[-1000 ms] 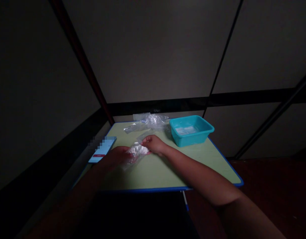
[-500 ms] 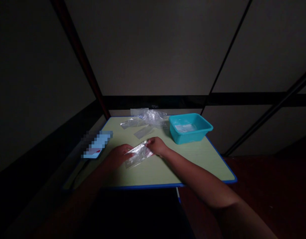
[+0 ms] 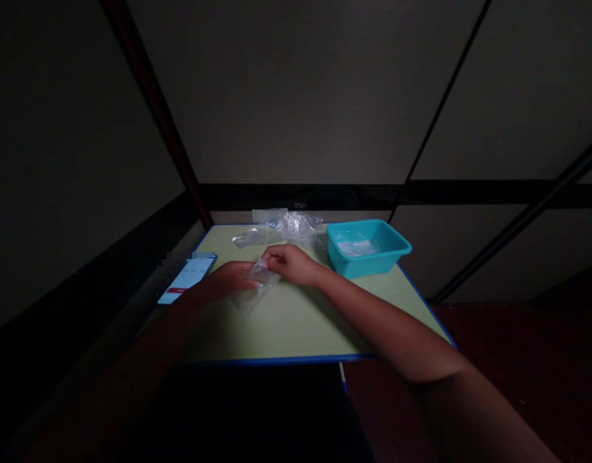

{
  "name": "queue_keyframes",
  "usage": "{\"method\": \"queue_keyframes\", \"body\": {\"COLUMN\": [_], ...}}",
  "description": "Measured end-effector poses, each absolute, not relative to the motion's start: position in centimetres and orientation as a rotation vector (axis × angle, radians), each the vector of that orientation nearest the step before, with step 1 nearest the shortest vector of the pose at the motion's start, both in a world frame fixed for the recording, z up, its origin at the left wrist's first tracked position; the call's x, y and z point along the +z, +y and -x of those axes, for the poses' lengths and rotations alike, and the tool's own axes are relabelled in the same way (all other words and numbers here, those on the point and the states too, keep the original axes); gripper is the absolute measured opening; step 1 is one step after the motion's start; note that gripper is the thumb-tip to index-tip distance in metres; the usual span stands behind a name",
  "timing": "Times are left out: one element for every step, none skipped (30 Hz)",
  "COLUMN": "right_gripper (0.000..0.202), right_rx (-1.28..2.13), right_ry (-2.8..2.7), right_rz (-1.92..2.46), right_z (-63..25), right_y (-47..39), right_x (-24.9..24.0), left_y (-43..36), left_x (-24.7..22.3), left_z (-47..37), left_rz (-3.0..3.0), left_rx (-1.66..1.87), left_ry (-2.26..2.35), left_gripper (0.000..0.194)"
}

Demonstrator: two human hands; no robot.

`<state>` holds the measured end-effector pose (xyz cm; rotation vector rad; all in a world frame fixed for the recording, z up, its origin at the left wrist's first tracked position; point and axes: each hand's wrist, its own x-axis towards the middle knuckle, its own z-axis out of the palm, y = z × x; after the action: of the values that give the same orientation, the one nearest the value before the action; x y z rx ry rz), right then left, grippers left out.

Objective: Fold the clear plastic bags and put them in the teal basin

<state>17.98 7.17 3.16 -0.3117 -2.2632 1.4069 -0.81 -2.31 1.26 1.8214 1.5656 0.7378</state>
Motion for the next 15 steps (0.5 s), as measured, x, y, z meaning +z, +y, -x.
{"method": "queue_keyframes", "body": {"right_gripper": [0.017, 0.017, 0.016, 0.017, 0.017, 0.017, 0.018, 0.018, 0.018, 0.018, 0.018, 0.019, 0.02, 0.02, 0.021], "right_rx": [1.39, 1.369, 1.343, 1.31, 1.265, 1.207, 1.138, 1.059, 0.97, 0.874, 0.765, 0.643, 0.528, 0.417, 0.33], "right_ry": [-2.269, -2.276, -2.285, -2.297, -2.315, -2.337, -2.365, -2.396, -2.424, -2.449, -2.469, -2.477, -2.5, -2.527, -2.565], "right_rz": [0.293, 0.282, 0.275, 0.273, 0.272, 0.271, 0.263, 0.242, 0.205, 0.153, 0.089, 0.026, -0.023, -0.073, -0.117], "right_z": [-18.1, -18.3, -18.5, -18.9, -19.2, -19.6, -20.1, -20.6, -21.2, -21.8, -22.5, -23.1, -23.8, -24.5, -25.1], "right_y": [7.4, 7.6, 7.7, 7.9, 7.9, 7.9, 7.7, 7.6, 7.3, 7.0, 6.7, 6.3, 6.0, 5.7, 5.4], "right_x": [3.4, 3.6, 3.8, 4.0, 4.1, 4.1, 4.1, 3.9, 3.7, 3.3, 2.8, 2.2, 1.5, 0.8, 0.2], "left_y": [-2.2, -2.2, -2.4, -2.7, -3.0, -3.4, -3.9, -4.3, -4.8, -5.2, -5.5, -5.9, -6.2, -6.5, -6.9], "left_x": [1.3, 1.4, 1.4, 1.5, 1.7, 1.9, 2.1, 2.2, 2.3, 2.3, 2.0, 1.6, 0.9, 0.2, -0.7], "left_z": [0.9, 1.0, 1.0, 0.9, 0.8, 0.6, 0.4, 0.0, -0.4, -0.8, -1.3, -1.8, -2.3, -2.8, -3.3], "left_rz": [-1.815, -1.816, -1.824, -1.835, -1.848, -1.863, -1.884, -1.92, -1.975, -2.048, -2.133, -2.224, -2.314, -2.398, -2.475], "left_rx": [0.706, 0.689, 0.684, 0.687, 0.691, 0.693, 0.686, 0.664, 0.626, 0.573, 0.511, 0.451, 0.403, 0.375, 0.362], "left_ry": [1.592, 1.62, 1.644, 1.658, 1.671, 1.692, 1.717, 1.751, 1.794, 1.841, 1.878, 1.896, 1.895, 1.87, 1.827], "left_gripper": [0.036, 0.033, 0.032, 0.033, 0.033, 0.033, 0.033, 0.032, 0.031, 0.031, 0.031, 0.033, 0.035, 0.037, 0.038]}}
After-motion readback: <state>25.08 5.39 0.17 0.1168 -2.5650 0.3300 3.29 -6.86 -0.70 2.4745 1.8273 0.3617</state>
